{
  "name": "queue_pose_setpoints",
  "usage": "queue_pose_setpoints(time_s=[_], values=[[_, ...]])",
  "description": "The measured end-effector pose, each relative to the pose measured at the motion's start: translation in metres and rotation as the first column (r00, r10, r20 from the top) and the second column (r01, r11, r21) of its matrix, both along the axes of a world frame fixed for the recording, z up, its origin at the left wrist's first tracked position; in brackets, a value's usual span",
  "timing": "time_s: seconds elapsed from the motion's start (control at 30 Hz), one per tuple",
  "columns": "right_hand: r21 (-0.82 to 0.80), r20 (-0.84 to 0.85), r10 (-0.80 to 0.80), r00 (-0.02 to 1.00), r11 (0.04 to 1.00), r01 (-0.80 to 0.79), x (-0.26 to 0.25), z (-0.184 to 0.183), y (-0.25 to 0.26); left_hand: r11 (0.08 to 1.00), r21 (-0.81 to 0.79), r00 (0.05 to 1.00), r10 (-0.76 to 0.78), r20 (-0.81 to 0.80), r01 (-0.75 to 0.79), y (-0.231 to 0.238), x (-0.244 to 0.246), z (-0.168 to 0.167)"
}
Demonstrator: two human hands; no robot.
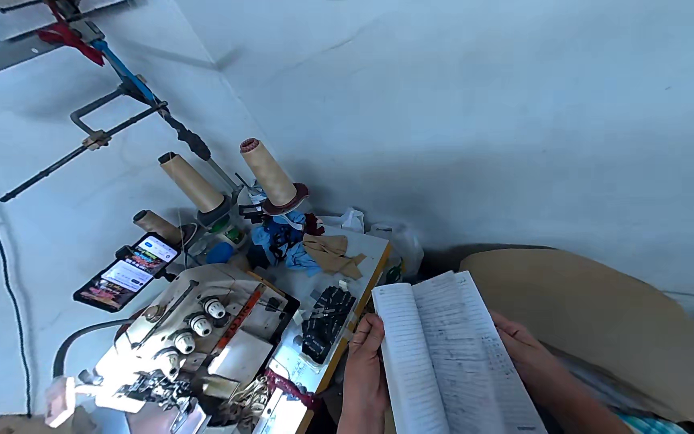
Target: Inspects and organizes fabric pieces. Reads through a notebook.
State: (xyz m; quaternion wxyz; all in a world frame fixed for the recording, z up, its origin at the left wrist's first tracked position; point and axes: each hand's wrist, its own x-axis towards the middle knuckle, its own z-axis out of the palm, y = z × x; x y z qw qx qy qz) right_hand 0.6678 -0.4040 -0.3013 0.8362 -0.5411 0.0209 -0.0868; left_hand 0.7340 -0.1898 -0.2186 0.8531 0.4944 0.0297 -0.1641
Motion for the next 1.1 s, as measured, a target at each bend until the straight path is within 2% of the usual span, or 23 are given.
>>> queue_pose_setpoints(time_s=[0.17,0.37,0.43,0.6,0.73,0.87,0.93,1.1], values=[[-0.002,-0.007,-0.012,1.0,1.0,0.012,0.002,0.0,0.001,1.0,0.004,1.0,0.03,0.0,-0.03,0.006,0.001,-0.001],[0.031,-0.104,-0.106,0.989,0.994,0.109,-0.001,0.016,-0.017,0.994,0.006,0.986,0.105,0.129,-0.107,0.032,0.007,0.013],[0.071,-0.091,-0.136,0.987,0.987,0.142,-0.003,0.021,-0.026,0.992,0.03,0.982,0.119,0.143,-0.125,0.039,0.009,0.021],[0.113,-0.127,-0.241,0.962,0.96,0.255,-0.01,0.031,-0.05,0.994,0.091,0.966,0.03,0.258,-0.055,0.032,0.01,0.03],[0.303,-0.153,-0.334,0.93,0.88,0.366,-0.016,0.014,-0.069,0.966,0.259,0.88,-0.113,0.462,-0.012,0.01,0.004,0.048],[0.375,-0.094,-0.227,0.969,0.894,0.246,-0.017,0.006,-0.072,0.943,0.327,0.817,-0.143,0.558,-0.059,0.008,0.001,0.047],[0.342,-0.007,-0.084,0.996,0.936,0.081,-0.014,-0.004,-0.072,0.929,0.355,0.827,-0.117,0.55,-0.104,0.007,0.0,0.043],[0.159,-0.091,0.019,0.996,0.987,-0.005,-0.003,-0.018,-0.055,0.915,0.375,0.876,-0.053,0.479,-0.15,0.009,0.001,0.034]])
